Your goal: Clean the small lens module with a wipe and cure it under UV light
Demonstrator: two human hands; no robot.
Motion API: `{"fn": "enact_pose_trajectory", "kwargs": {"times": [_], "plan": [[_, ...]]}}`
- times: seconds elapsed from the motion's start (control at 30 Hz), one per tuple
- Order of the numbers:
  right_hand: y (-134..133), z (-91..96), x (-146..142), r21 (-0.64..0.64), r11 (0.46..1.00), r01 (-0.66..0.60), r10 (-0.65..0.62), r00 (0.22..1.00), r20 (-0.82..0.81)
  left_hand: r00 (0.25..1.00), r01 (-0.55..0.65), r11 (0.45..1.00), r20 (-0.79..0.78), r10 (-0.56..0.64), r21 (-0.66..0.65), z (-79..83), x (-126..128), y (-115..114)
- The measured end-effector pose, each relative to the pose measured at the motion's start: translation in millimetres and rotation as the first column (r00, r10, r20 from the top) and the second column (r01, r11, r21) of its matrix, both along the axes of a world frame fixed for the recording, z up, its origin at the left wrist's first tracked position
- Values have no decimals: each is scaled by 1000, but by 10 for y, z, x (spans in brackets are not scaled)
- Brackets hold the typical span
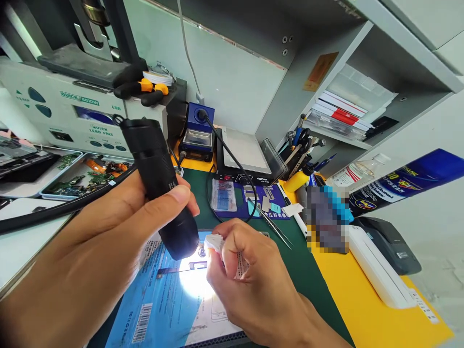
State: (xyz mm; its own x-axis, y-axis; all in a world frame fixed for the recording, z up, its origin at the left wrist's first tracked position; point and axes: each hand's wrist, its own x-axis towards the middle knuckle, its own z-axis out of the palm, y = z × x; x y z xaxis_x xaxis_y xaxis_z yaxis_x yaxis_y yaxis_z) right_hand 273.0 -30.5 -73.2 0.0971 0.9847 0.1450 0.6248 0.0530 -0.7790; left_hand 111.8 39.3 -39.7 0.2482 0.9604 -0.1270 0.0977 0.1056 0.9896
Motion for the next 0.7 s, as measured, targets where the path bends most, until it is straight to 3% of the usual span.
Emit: {"fn": "enact_pose_trajectory", "kwargs": {"times": [0.13, 0.3, 0.7], "plan": [[29, 28, -17, 18, 999, -37, 36, 999, 34, 1000, 15, 994, -29, -11, 113, -79, 4, 5], [45, 55, -36, 30, 998, -58, 57, 998, 14, 998, 28, 985, -60, -18, 172, -67, -19, 3], [58, 76, -72, -93, 996, -7, -4, 993, -119, 993, 104, 952, -82, -83, 289, -100, -35, 62]]}}
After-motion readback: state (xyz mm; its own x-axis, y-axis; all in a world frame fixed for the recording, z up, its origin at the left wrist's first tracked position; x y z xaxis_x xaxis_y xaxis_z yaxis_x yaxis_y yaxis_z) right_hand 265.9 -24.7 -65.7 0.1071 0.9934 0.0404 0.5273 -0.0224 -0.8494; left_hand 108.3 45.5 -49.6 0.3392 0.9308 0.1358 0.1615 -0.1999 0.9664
